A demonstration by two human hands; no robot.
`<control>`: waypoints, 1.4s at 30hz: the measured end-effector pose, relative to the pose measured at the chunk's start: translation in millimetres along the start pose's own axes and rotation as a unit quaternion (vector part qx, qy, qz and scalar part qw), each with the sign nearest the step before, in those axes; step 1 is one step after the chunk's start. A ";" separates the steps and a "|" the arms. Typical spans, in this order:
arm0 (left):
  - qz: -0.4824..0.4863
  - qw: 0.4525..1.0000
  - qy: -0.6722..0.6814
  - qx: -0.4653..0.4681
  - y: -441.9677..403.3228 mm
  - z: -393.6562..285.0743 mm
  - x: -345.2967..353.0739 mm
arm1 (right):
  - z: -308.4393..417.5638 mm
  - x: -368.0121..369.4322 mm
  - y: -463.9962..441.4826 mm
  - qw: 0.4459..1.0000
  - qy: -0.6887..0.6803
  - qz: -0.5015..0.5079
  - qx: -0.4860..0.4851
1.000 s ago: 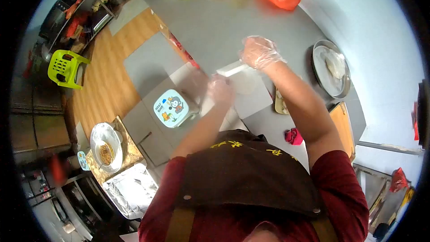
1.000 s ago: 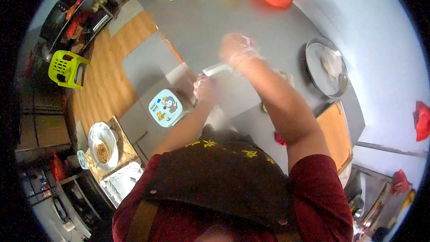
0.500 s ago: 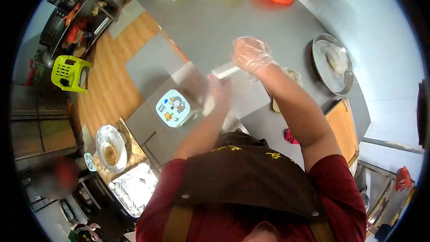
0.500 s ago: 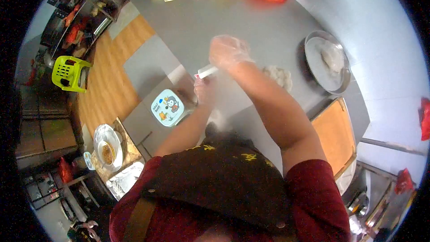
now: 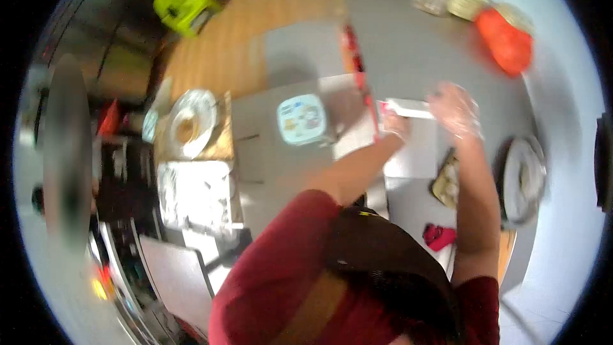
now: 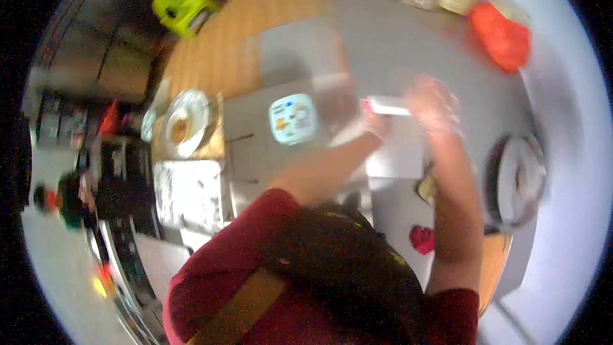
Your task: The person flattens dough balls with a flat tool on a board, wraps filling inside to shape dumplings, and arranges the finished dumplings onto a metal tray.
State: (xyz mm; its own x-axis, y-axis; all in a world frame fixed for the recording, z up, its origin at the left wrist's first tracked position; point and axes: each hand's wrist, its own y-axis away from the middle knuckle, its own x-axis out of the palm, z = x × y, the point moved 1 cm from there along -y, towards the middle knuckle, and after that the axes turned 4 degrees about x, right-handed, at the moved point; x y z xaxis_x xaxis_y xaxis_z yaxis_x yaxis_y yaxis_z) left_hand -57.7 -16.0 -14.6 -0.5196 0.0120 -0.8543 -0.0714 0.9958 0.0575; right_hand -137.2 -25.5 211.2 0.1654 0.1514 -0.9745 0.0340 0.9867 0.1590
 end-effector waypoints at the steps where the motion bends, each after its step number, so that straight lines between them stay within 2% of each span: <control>1: 0.001 1.000 0.015 -0.013 1.3 -2.9 2.1 | 11.6 -19.0 11.5 1.000 -0.014 0.025 -0.003; 4: 0.002 0.998 0.067 -0.005 8.9 -10.1 16.3 | 13.0 -20.1 4.5 0.999 0.042 0.002 -0.018; 5: 0.002 0.992 0.028 0.123 19.1 -9.4 4.7 | 11.6 -18.7 1.9 0.999 0.048 -0.008 -0.025; 7: -0.055 0.948 0.304 0.077 26.7 -11.0 5.1 | 11.0 -19.9 0.8 0.998 0.035 -0.020 -0.057; 8: -0.065 0.949 0.302 0.070 35.0 -8.7 0.0 | 11.9 -20.6 2.3 0.997 0.020 -0.037 -0.070; 10: -0.020 0.888 0.457 0.056 54.0 -18.7 -42.6 | 15.9 -23.2 3.5 0.997 0.032 -0.015 -0.068; 11: -0.029 0.887 0.457 0.053 60.0 -14.0 -45.7 | 18.6 -24.1 6.7 0.998 0.045 0.005 -0.053; 13: -0.041 0.838 0.542 0.052 70.5 -3.9 -55.9 | 19.6 -21.8 23.6 0.998 0.044 0.019 -0.045; 14: 0.043 0.812 0.583 -0.012 79.8 7.2 -70.6 | 17.4 -16.3 31.2 0.998 0.045 0.051 -0.017; 15: 0.033 0.810 0.585 -0.014 91.9 27.6 -80.0 | 10.8 -5.2 39.2 0.995 0.048 0.083 0.010; 17: 0.024 0.855 0.517 0.020 116.0 73.0 -92.5 | -49.4 65.7 49.1 0.997 0.049 0.004 -0.066; 19: 0.032 0.826 0.537 -0.170 141.4 113.1 -120.0 | 7.5 70.2 118.7 0.977 0.168 0.106 0.071; 20: 0.022 0.846 0.507 -0.162 159.5 145.8 -126.3 | -88.5 171.5 100.7 0.997 0.027 0.047 -0.048; 21: 0.011 0.828 0.519 -0.212 174.7 174.5 -141.4 | -109.2 209.6 104.4 0.993 -0.065 -0.004 -0.094; 22: -0.004 0.806 0.531 -0.262 190.1 203.1 -156.4 | -83.9 194.6 118.7 0.980 -0.169 0.006 -0.107; 23: -0.019 0.728 0.579 -0.367 204.5 222.7 -175.4 | -60.2 181.0 125.1 0.978 -0.169 0.012 -0.119; 25: -0.086 0.686 0.646 -0.322 232.8 301.0 -141.1 | -22.4 157.4 132.0 0.997 0.069 -0.034 -0.012; 26: -0.123 0.703 0.621 -0.325 240.6 338.7 -127.5 | -7.1 151.8 127.5 0.996 0.076 -0.034 -0.023; 28: -0.190 0.665 0.611 -0.385 263.3 370.4 -175.3 | 21.3 142.5 117.4 0.984 0.131 -0.112 -0.040; 29: -0.215 0.609 0.624 -0.440 279.3 374.1 -231.3 | 39.1 142.5 109.7 0.983 0.141 -0.107 -0.055; 31: -0.349 0.505 0.662 -0.430 301.2 433.6 -224.8 | 80.9 147.6 92.5 0.981 0.157 -0.025 -0.108; 32: -0.230 0.779 0.371 -0.451 311.3 473.7 -211.9 | 108.2 151.8 89.6 0.979 0.163 -0.023 -0.117; 34: -0.197 0.853 0.176 -0.451 343.1 548.3 -181.4 | 171.8 164.0 93.0 0.972 0.144 0.016 -0.183; 36: -0.227 0.800 0.177 -0.526 373.1 574.7 -213.1 | 222.7 177.1 100.6 0.965 0.140 0.043 -0.216; 37: -0.124 0.829 0.027 -0.545 378.6 573.5 -251.2 | 244.2 183.8 105.1 0.959 0.123 0.060 -0.250; 38: -0.300 0.768 0.168 -0.540 401.0 611.1 -223.2 | 261.8 189.7 108.8 0.950 0.105 0.077 -0.283; 40: -0.459 0.662 0.301 -0.510 427.9 655.0 -207.4 | 286.7 199.6 113.2 0.940 0.118 0.098 -0.304; 41: -0.581 0.503 0.453 -0.452 438.7 674.4 -201.8 | 297.2 204.0 115.8 0.931 0.126 0.116 -0.324; 42: -0.624 0.410 0.522 -0.412 441.7 676.9 -208.5 | 305.4 206.5 118.9 0.928 0.118 0.120 -0.333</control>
State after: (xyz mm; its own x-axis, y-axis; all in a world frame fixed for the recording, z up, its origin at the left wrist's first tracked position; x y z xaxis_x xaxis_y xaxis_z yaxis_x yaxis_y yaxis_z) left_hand 595.4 482.8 -160.8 0.3105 -0.9338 0.1778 -0.8760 -0.2084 0.4349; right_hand 202.0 104.9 77.2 -0.1340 0.3028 -0.9436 -0.6052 0.7290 0.3199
